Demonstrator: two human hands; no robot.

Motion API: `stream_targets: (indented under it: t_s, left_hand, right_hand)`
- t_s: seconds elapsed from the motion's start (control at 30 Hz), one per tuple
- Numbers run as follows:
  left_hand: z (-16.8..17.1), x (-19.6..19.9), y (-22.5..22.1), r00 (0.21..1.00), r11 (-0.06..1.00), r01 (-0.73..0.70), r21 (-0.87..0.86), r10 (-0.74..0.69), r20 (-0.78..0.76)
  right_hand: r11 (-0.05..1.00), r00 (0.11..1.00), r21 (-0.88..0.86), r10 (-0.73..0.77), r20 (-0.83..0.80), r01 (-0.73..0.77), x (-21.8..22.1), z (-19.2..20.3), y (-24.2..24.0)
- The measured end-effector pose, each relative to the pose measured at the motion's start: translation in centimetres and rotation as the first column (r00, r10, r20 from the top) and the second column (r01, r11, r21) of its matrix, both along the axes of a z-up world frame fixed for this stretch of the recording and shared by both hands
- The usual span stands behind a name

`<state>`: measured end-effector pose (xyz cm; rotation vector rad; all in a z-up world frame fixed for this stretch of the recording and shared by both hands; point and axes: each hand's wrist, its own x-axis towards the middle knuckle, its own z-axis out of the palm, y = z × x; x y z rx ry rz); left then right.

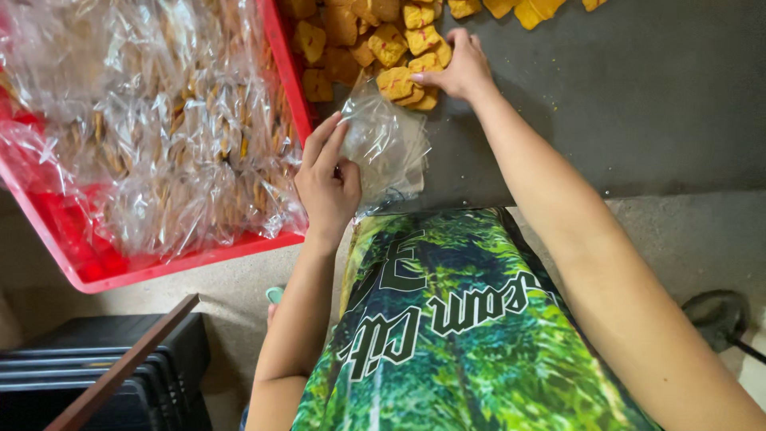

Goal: The person places individual biscuits one at a time into plastic bags and puts the filled bags into a red crate.

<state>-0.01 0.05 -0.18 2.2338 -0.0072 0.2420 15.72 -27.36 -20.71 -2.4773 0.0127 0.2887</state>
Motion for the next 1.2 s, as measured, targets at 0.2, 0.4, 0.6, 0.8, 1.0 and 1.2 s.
stream_targets:
  t_s: [0.2, 0.4, 0.6, 0.8, 1.0, 1.2]
  left_hand:
    - [-0.4, 0.2, -0.1, 0.999, 0.998, -0.038, -0.052, 0.038, -0.017]
    - [-0.3, 0.3, -0.2, 1.000, 1.000, 0.002, -0.029, -0.001, 0.013]
    - [-0.2, 0.5, -0.2, 0.999, 0.999, 0.031, -0.017, -0.031, -0.008]
    - [-0.5, 0.4, -0.1, 0.999, 1.000, 0.028, 0.003, -0.028, 0.016]
    - [-0.5, 0.5, -0.2, 1.000, 1.000, 0.018, -0.006, -0.018, -0.001]
    - [-0.2, 0.4, -0.4, 1.000, 1.000, -0.004, -0.024, 0.004, -0.003]
  right_hand:
    - [0.945, 0.980, 0.316, -0.018, -0.198, 0.081, -2.4, -0.8, -2.6]
    - [0.754, 0.922, 0.556, -0.171, -0.348, 0.350, -5.9, 5.6, -8.2]
    - [0.948, 0.959, 0.147, -0.271, -0.081, 0.281, -9.3, 3.2, -14.5]
    - [0.927, 0.922, 0.007, -0.372, -0.108, 0.375, -10.1, 6.3, -15.1]
    - [0.964, 0.980, -0.181, -0.196, 0.022, 0.197, -10.6, 9.6, -15.4]
    - [0.859, 0.984, 0.484, -0.122, -0.128, 0.169, -9.1, 6.8, -11.4]
